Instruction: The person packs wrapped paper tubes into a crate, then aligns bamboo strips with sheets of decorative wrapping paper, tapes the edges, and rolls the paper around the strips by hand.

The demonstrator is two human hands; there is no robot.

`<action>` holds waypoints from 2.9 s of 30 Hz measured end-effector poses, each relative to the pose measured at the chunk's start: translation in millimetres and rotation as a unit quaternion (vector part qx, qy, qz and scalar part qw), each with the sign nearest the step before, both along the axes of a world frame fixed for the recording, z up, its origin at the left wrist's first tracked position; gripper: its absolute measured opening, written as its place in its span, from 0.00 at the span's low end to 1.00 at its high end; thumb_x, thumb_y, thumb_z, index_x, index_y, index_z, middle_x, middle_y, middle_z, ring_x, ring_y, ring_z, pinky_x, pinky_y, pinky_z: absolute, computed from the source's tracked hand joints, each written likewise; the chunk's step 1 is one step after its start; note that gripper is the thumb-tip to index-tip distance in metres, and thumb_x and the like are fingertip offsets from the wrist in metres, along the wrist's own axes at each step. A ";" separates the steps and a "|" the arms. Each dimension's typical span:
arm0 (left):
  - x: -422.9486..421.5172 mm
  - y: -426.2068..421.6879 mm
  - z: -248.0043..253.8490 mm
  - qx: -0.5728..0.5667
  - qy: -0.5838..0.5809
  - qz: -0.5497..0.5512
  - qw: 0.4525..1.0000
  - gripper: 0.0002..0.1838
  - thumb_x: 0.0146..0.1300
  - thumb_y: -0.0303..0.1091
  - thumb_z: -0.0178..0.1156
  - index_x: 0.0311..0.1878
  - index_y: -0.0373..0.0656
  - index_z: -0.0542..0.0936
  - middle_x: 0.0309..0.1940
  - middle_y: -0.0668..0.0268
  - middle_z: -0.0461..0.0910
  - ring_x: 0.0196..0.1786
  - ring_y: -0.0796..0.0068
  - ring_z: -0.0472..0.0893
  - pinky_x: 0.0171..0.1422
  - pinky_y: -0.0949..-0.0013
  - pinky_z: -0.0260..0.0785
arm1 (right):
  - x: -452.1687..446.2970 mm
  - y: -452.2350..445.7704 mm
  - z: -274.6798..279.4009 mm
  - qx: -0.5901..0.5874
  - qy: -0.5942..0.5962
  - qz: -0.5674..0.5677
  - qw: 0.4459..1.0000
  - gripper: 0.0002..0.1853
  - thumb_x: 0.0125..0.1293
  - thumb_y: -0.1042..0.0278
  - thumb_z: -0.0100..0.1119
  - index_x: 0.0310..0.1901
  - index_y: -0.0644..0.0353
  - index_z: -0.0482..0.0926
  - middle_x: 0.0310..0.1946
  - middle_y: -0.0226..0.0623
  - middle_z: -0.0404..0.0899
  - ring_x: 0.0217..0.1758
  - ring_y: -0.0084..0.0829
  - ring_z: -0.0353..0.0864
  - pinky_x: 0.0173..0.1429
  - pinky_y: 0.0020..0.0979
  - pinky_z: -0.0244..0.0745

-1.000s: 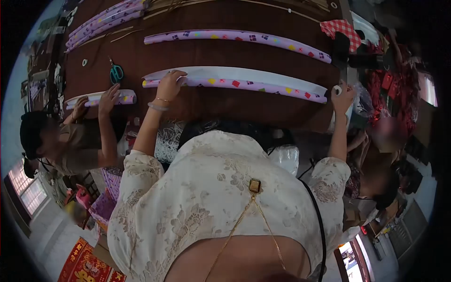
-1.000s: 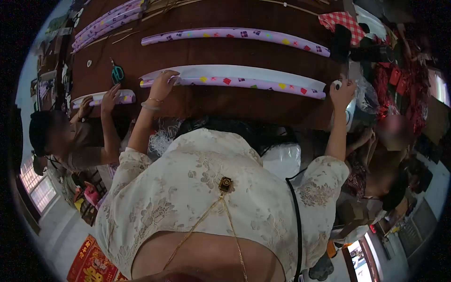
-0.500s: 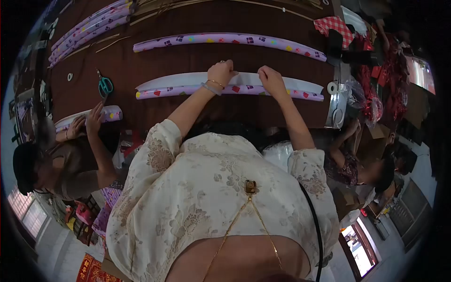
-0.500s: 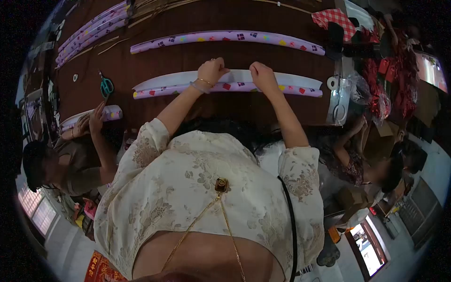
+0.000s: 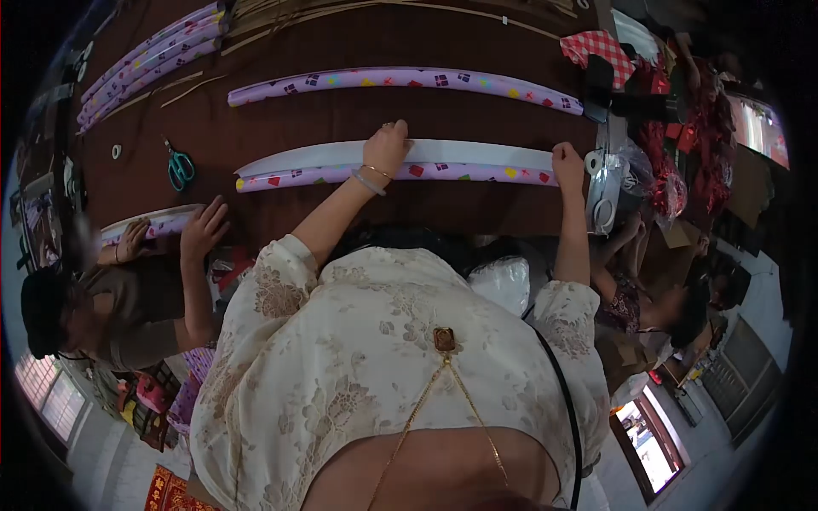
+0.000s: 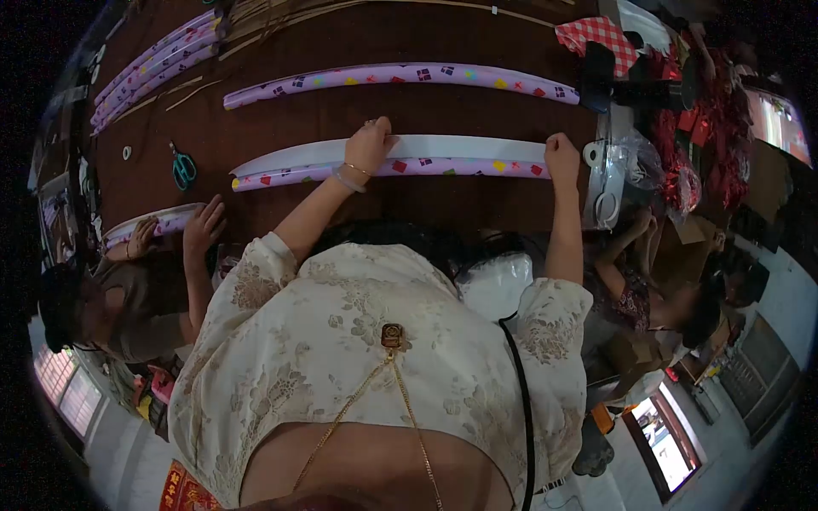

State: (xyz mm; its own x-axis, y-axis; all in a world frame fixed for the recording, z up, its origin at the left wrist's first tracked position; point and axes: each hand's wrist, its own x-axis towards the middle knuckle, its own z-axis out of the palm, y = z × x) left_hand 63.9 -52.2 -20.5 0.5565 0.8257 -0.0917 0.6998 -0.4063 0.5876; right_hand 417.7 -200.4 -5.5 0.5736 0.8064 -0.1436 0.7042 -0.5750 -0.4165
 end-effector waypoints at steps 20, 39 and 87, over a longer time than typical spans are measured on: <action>-236.0 67.4 -18.2 0.040 -0.113 0.314 0.942 0.11 0.45 0.26 0.64 0.35 0.39 0.79 0.30 0.56 0.81 0.35 0.60 0.81 0.40 0.65 0.74 | -242.0 135.2 92.5 0.083 0.149 0.311 0.935 0.07 0.61 0.70 0.54 0.37 0.64 0.77 0.34 0.44 0.79 0.37 0.43 0.79 0.40 0.35 0.73; -231.8 61.5 8.0 -0.148 -0.196 0.318 0.916 0.14 0.48 0.21 0.58 0.41 0.34 0.73 0.32 0.57 0.80 0.35 0.65 0.80 0.39 0.67 0.72 | -442.1 203.4 1.8 0.170 0.087 0.502 0.843 0.07 0.57 0.67 0.56 0.33 0.60 0.72 0.31 0.44 0.74 0.35 0.46 0.76 0.37 0.41 0.73; -239.2 67.5 -1.7 -0.172 -0.191 0.332 0.908 0.13 0.50 0.22 0.60 0.41 0.34 0.74 0.34 0.57 0.81 0.38 0.71 0.81 0.40 0.70 0.73 | -455.3 202.6 -9.1 0.201 0.078 0.438 0.873 0.04 0.57 0.66 0.54 0.31 0.55 0.76 0.29 0.37 0.76 0.32 0.41 0.78 0.33 0.38 0.74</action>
